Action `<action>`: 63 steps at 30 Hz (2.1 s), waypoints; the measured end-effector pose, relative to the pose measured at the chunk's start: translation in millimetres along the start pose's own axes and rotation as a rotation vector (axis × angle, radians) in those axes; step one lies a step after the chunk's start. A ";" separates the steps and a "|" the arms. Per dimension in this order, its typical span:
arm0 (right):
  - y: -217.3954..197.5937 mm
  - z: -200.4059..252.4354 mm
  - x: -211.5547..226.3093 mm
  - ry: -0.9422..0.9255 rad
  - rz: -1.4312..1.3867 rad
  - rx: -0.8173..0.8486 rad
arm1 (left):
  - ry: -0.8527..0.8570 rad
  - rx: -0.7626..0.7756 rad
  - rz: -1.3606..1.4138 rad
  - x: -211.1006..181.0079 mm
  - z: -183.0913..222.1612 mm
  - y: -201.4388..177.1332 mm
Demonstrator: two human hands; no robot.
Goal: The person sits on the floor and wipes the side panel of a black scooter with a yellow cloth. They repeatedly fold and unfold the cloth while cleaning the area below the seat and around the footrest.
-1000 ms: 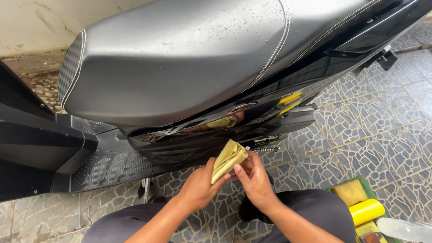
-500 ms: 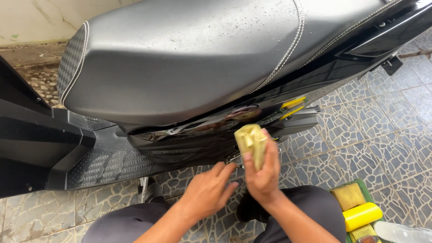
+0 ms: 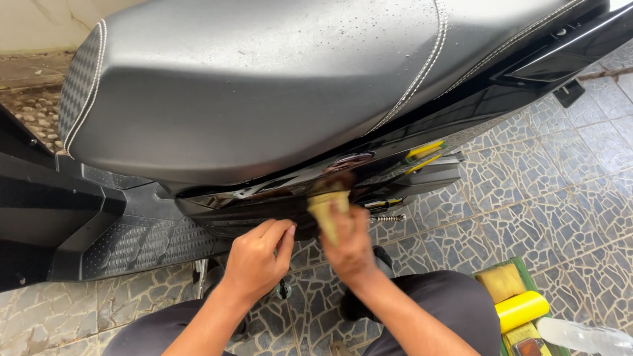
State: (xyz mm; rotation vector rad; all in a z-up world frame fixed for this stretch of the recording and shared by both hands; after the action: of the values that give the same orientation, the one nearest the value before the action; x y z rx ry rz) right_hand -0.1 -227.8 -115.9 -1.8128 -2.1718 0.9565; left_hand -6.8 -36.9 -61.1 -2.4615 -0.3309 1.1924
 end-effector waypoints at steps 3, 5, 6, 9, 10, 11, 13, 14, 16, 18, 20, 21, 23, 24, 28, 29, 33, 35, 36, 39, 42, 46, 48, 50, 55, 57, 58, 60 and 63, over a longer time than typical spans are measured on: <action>-11.4 9.3 17.6 0.093 -0.408 0.395 | 0.012 -0.039 -0.036 -2.2 -3.1 -3.1; -10.8 4.1 8.7 0.124 -0.455 0.313 | 0.049 -0.062 -0.063 -2.8 -5.2 -5.8; -11.7 1.8 3.9 0.147 -0.503 0.235 | 0.079 -0.092 -0.088 -3.6 -5.1 -7.2; -36.1 -9.1 -39.6 0.233 -0.318 0.087 | 0.207 -0.151 -0.064 -15.6 -12.8 -19.5; -38.1 -15.2 -50.9 0.227 -0.319 0.089 | 0.203 -0.156 -0.064 -16.8 -15.1 -22.9; -41.1 -20.9 -63.6 0.281 -0.231 0.020 | 0.259 -0.159 -0.110 -18.9 -17.1 -25.8; -43.8 -25.6 -73.5 0.334 -0.141 -0.044 | 0.310 -0.161 -0.152 -20.6 -17.7 -28.0; -42.2 -25.7 -71.3 0.338 -0.170 -0.015 | 0.323 -0.180 -0.226 -20.5 -17.5 -27.8; -33.6 -17.3 -57.1 0.345 -0.194 0.012 | 0.340 -0.197 -0.298 -20.2 -17.3 -24.6; -18.6 -1.8 -30.5 0.242 -0.201 0.031 | 0.301 -0.268 -0.406 -19.0 -17.8 -20.5; -23.9 -18.4 -16.2 0.083 -0.100 -0.016 | 0.366 -0.317 -0.475 -12.3 -22.7 -17.7; -26.9 -26.0 -7.4 -0.080 -0.003 -0.059 | 0.425 -0.370 -0.545 -9.5 -24.4 -16.1; -36.8 -29.8 -10.0 0.121 -0.175 0.067 | 0.409 -0.346 -0.608 4.2 -20.1 -8.2; -40.6 -30.1 -12.5 0.314 -0.354 0.196 | 0.380 -0.326 -0.677 10.6 -15.9 -3.7; -36.3 -23.7 -6.2 0.279 -0.472 0.263 | 0.338 -0.267 -0.692 22.6 -12.3 8.7; -38.3 -25.3 -7.6 0.308 -0.468 0.218 | 0.329 -0.258 -0.675 25.6 -12.5 10.4; -44.4 -22.9 -48.0 0.380 -0.214 -0.052 | 0.294 -0.248 -0.635 31.5 -8.9 16.3; -45.7 -35.0 -59.7 0.384 -0.161 -0.096 | 0.293 -0.259 -0.645 35.3 -7.8 16.4; -47.0 -41.2 -66.3 0.396 -0.096 -0.149 | 0.307 -0.266 -0.649 37.1 -8.9 16.9; -25.5 -19.0 -34.0 0.340 -0.131 -0.062 | 0.315 -0.275 -0.639 36.4 -7.7 16.2; -4.7 5.9 20.1 0.233 -0.254 0.139 | 0.329 -0.279 -0.643 37.3 -8.5 14.0; -15.0 -2.9 6.7 0.276 -0.388 0.212 | 0.323 -0.307 -0.633 34.2 -10.8 8.2; -37.2 -30.0 -26.1 0.367 -0.193 -0.120 | 0.309 -0.340 -0.581 33.0 -10.3 2.2; -42.8 -48.6 -40.6 0.392 -0.180 -0.152 | 0.299 -0.347 -0.589 37.5 -8.5 -6.5; -15.6 -40.8 13.0 0.484 -0.170 -0.202 | 0.289 -0.364 -0.601 42.4 -10.7 -17.2; 6.1 -20.2 49.9 0.540 -0.243 -0.177 | 0.288 -0.382 -0.646 43.4 -10.9 -20.6; 0.0 -21.0 62.0 0.542 -0.246 -0.174 | 0.285 -0.380 -0.648 43.6 -11.1 -21.1; -6.6 -24.0 86.9 0.456 -0.349 0.109 | 0.265 -0.383 -0.648 44.3 -13.6 -21.2; -12.8 -4.1 80.9 0.490 -0.428 0.126 | 0.228 -0.415 -0.616 48.2 -16.6 -26.0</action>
State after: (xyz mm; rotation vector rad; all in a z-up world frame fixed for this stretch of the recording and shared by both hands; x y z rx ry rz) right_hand -29.3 -152.1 -127.6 -1.2731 -2.0031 0.4783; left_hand 34.6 0.3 -74.2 -2.4894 -1.2614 0.6182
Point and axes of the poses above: each hand's wrist, its own z-axis away from the middle knuckle, its own y-axis out of the palm, x = y × z, the point moved 2 cm from there along -z, towards the middle knuckle, and after that the axes turned 14 degrees about z, right-handed, at the moved point
